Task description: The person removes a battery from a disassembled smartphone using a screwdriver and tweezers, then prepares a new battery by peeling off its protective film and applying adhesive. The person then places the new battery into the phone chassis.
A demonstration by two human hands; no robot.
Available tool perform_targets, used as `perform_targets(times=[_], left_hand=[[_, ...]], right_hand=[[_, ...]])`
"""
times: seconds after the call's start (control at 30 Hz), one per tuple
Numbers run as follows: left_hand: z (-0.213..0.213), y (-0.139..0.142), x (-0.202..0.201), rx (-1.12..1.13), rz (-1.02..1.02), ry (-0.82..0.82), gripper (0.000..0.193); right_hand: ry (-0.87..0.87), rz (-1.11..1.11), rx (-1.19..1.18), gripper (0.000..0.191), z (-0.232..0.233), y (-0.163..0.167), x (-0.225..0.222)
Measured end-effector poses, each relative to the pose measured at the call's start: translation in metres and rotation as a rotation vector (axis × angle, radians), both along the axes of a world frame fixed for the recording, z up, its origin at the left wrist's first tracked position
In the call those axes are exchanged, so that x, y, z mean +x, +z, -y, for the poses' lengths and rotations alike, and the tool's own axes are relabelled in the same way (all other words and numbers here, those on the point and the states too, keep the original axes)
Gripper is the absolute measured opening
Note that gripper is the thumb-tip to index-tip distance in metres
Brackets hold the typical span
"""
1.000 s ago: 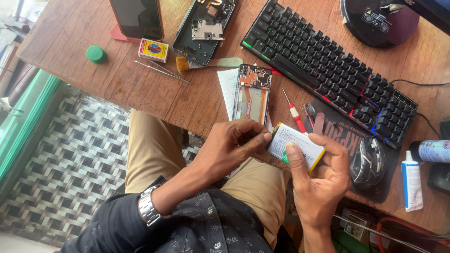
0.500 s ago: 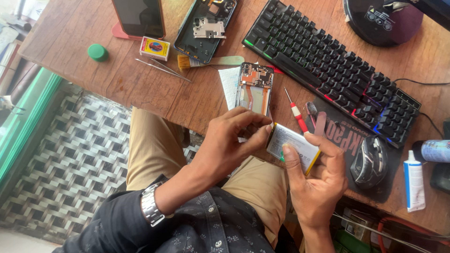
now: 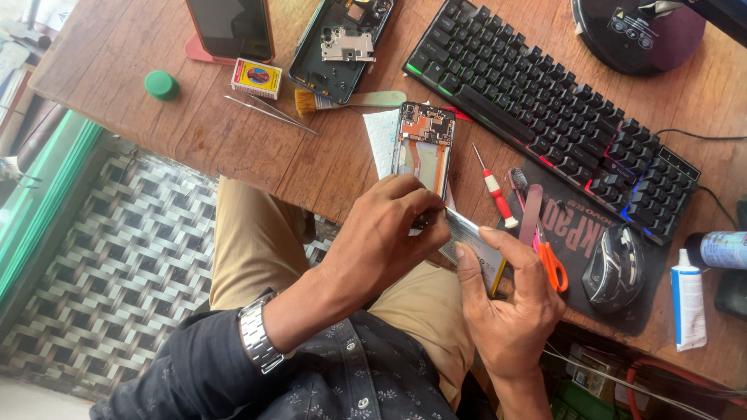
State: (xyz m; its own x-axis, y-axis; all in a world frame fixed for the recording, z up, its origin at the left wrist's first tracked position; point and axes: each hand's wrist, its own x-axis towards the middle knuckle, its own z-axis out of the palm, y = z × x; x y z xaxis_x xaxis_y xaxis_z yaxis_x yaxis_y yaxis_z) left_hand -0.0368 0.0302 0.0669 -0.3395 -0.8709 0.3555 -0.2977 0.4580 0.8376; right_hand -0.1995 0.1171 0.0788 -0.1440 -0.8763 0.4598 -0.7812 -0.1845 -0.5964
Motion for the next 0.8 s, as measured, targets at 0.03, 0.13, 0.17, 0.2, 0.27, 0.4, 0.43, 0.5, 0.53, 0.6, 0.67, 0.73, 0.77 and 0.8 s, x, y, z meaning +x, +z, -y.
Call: perform_targets(times=[0.03, 0.13, 0.17, 0.2, 0.27, 0.4, 0.43, 0.5, 0.53, 0.6, 0.67, 0.73, 0.77, 0.8], left_hand=[[0.001, 0.001, 0.000, 0.004, -0.004, -0.006, 0.017], [0.005, 0.003, 0.003, 0.038, -0.017, -0.037, 0.016], [0.007, 0.003, 0.005, 0.064, -0.021, -0.057, 0.017], [0.009, 0.004, 0.007, 0.090, -0.025, -0.078, 0.017], [0.012, 0.005, 0.010, 0.141, -0.044, -0.116, 0.017], [0.018, 0.006, 0.015, 0.143, -0.042, -0.170, 0.017], [0.019, 0.006, 0.014, 0.158, -0.035, -0.170, 0.017], [0.021, 0.007, 0.014, 0.189, -0.023, -0.167, 0.018], [0.021, 0.007, 0.015, 0.191, -0.034, -0.165, 0.017], [0.022, 0.007, 0.015, 0.195, -0.058, -0.163, 0.017], [0.021, 0.006, 0.015, 0.200, -0.083, -0.132, 0.017], [0.019, 0.006, 0.017, 0.216, -0.094, -0.092, 0.017], [0.016, 0.005, 0.018, 0.229, -0.094, -0.068, 0.018], [0.013, 0.005, 0.019, 0.243, -0.093, -0.043, 0.018]], right_hand=[[0.004, -0.012, -0.004, 0.035, -0.001, 0.000, 0.000], [0.013, -0.055, -0.011, 0.037, -0.001, 0.000, -0.001], [0.014, -0.075, -0.011, 0.037, -0.001, 0.001, -0.002], [0.013, -0.094, -0.010, 0.038, -0.001, 0.001, -0.003], [0.014, -0.096, 0.010, 0.040, -0.002, 0.004, -0.006], [0.018, -0.099, 0.019, 0.041, -0.001, 0.007, -0.006], [0.011, -0.080, 0.026, 0.041, -0.002, 0.008, -0.005], [-0.001, -0.041, 0.042, 0.041, -0.003, 0.009, -0.002], [0.004, 0.039, 0.053, 0.041, -0.002, 0.009, -0.001], [0.012, 0.197, 0.073, 0.041, -0.002, 0.009, 0.001], [-0.032, 0.269, 0.103, 0.041, -0.002, 0.010, 0.002], [-0.061, 0.351, 0.117, 0.041, -0.001, 0.011, 0.002], [-0.069, 0.397, 0.117, 0.040, -0.001, 0.011, 0.002], [-0.076, 0.443, 0.117, 0.040, 0.000, 0.011, 0.001]])
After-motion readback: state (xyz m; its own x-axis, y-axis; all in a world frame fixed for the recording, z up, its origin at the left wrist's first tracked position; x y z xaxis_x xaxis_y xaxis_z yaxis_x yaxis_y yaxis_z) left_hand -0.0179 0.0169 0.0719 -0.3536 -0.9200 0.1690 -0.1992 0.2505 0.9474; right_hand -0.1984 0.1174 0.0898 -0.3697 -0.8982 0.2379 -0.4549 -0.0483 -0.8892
